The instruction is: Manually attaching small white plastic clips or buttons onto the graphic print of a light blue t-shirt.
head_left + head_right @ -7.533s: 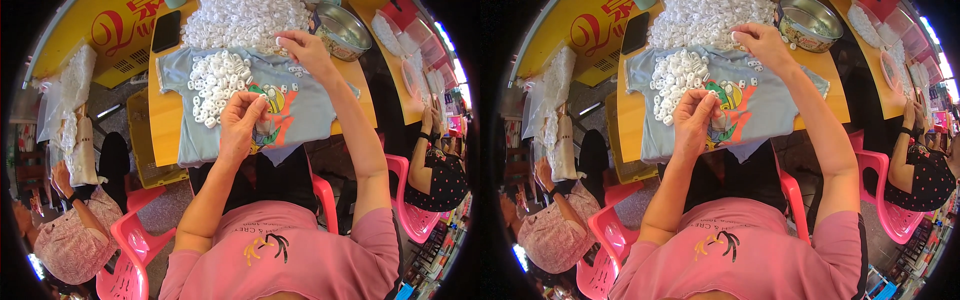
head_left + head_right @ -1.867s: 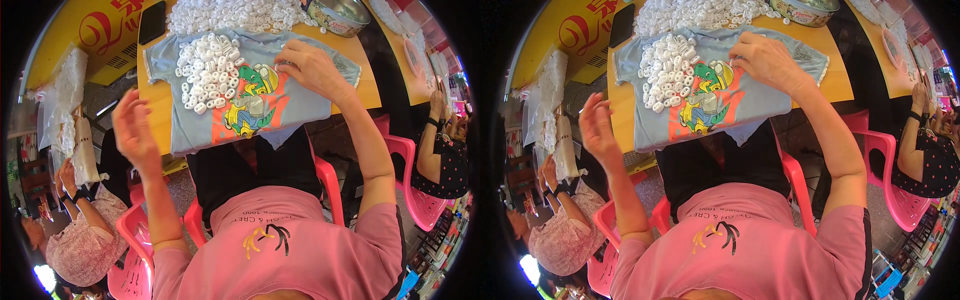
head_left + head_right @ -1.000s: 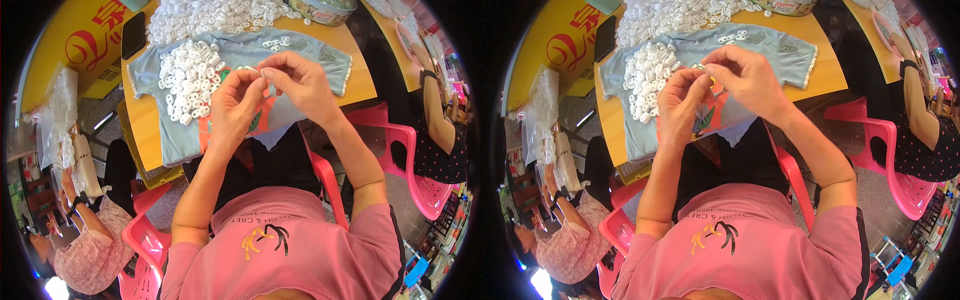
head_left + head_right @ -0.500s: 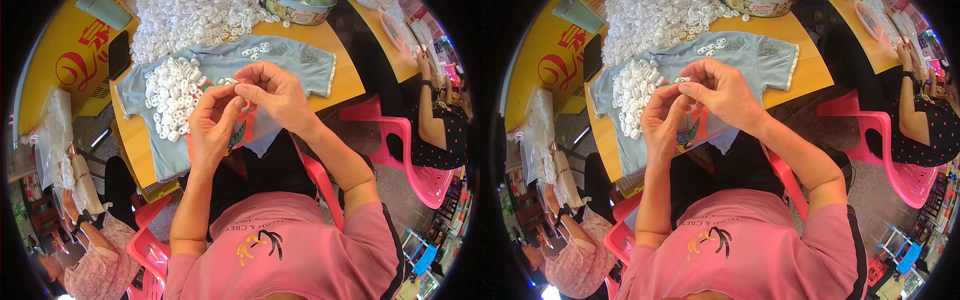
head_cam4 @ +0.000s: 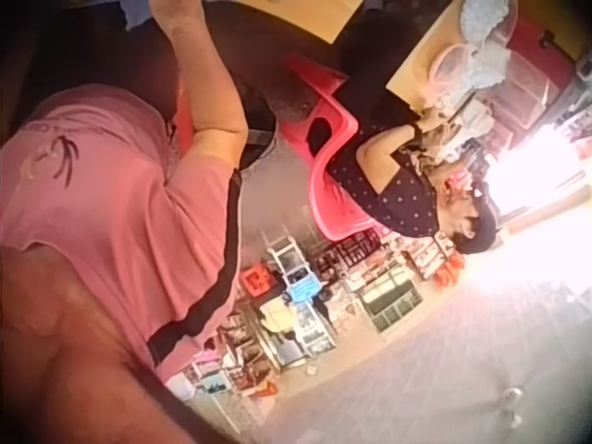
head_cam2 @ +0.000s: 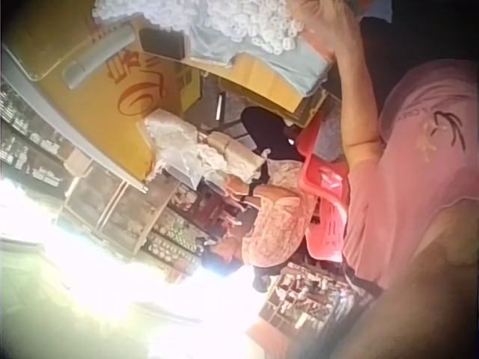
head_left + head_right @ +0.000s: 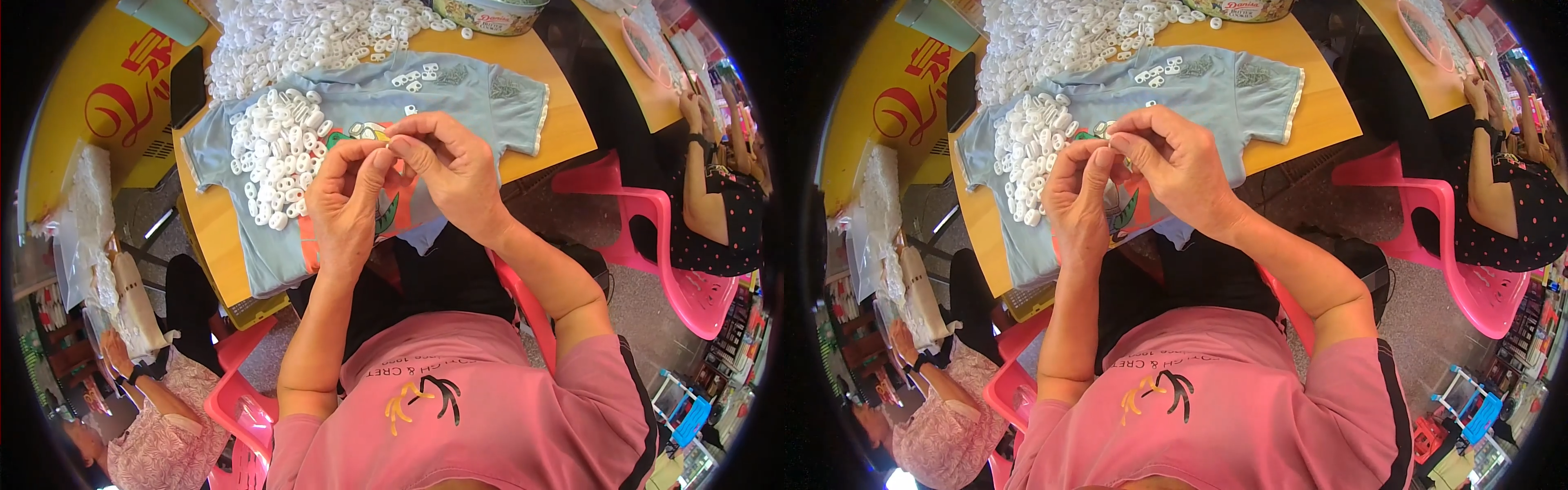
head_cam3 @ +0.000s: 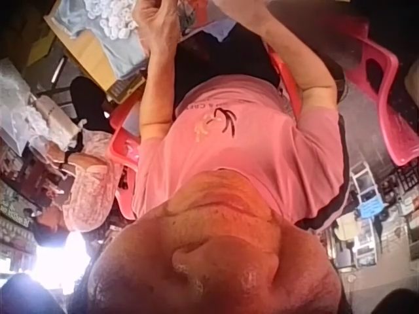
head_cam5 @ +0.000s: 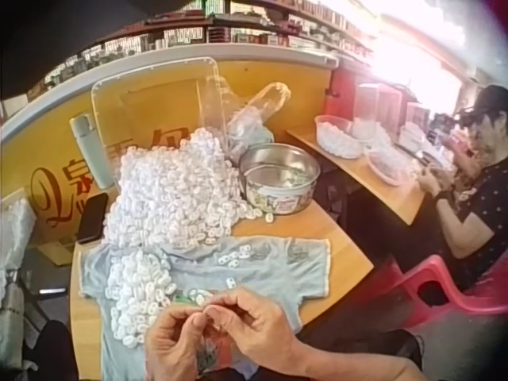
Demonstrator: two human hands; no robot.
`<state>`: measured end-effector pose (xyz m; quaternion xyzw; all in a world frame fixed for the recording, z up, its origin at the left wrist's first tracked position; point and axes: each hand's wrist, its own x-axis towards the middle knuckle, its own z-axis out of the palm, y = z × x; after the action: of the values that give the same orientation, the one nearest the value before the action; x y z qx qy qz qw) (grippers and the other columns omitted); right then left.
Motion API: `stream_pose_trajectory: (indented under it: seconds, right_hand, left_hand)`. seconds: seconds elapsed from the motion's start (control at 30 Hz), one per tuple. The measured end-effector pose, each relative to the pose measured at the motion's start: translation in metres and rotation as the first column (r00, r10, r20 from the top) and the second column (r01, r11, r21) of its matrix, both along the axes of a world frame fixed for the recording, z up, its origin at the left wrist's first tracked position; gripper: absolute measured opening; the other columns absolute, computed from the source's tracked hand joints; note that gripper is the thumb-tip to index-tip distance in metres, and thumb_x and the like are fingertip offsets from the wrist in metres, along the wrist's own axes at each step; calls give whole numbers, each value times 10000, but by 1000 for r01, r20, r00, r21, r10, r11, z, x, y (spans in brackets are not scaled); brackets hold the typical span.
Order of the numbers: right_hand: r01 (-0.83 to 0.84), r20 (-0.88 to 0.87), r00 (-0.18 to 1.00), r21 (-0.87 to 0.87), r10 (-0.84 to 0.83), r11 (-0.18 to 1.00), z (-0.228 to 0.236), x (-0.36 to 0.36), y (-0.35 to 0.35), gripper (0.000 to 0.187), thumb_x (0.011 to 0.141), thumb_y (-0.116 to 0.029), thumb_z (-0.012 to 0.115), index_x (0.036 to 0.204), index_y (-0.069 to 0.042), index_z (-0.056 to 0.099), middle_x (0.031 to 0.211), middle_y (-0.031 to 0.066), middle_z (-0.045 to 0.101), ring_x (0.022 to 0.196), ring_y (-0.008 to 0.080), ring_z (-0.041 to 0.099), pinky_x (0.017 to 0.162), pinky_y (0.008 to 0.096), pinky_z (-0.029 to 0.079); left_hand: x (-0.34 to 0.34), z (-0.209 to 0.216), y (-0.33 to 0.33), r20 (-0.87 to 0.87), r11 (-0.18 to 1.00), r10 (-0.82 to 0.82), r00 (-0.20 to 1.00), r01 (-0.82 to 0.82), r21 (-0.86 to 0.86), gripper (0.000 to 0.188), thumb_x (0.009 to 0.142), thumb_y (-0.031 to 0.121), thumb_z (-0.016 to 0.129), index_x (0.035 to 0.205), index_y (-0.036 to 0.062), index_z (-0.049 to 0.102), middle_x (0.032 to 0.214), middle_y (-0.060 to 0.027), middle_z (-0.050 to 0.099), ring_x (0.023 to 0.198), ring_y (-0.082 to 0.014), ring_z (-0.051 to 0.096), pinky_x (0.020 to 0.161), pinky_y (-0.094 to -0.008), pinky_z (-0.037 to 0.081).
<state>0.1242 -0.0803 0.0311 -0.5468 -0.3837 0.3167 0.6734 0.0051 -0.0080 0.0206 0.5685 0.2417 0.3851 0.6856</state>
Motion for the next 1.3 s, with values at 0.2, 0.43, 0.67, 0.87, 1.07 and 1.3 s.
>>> stream_pose_trajectory:
  seconds: [0.2,0.43,0.67,0.87,1.07,1.3]
  right_hand:
    - [34,-70,997,12,-33,999,-9,1,-8,149,942,-87,617,1044,21,621,929,36,656,744,65,577,664,205,487]
    - [270,740,650,-15,-171,963,0,92,-12,123,891,-89,659,978,-2,667,889,41,670,681,99,551,623,239,462]
    - [313,920,392,-127,-6,941,14,131,-4,152,859,-130,668,968,-24,674,840,70,636,699,186,569,650,302,460]
    - [300,969,195,-209,154,931,12,131,4,151,868,-206,647,918,-67,675,859,75,613,777,263,601,715,352,471]
    - [310,974,126,-218,187,926,13,130,6,142,869,-195,647,931,-68,665,858,74,615,807,280,612,717,359,474]
    - [260,962,256,-165,97,952,17,145,-1,140,859,-148,657,955,-46,663,839,99,601,774,281,605,714,348,478]
  left_hand:
    - [4,-8,-1,117,963,-89,989,115,-243,129,941,106,629,1021,5,617,895,-27,646,792,-79,604,727,-219,501]
    - [5,-16,-2,91,987,-68,994,80,-142,86,946,47,597,1013,-8,599,962,-43,628,879,-95,604,808,-238,491]
    - [5,-17,-4,-3,995,-101,995,101,-6,53,943,6,575,976,-34,589,977,-57,610,865,-92,599,773,-225,487]
    - [3,-20,-3,-52,985,-158,986,161,63,100,964,58,567,1025,-18,588,1030,-62,607,946,-130,615,855,-262,470]
    - [2,-20,-2,-48,986,-156,987,158,57,107,967,73,570,1026,-15,587,1014,-61,616,941,-129,618,846,-261,472]
    - [1,-19,-3,17,988,-147,989,147,-42,136,973,114,576,1046,0,583,996,-58,637,934,-134,638,811,-257,482]
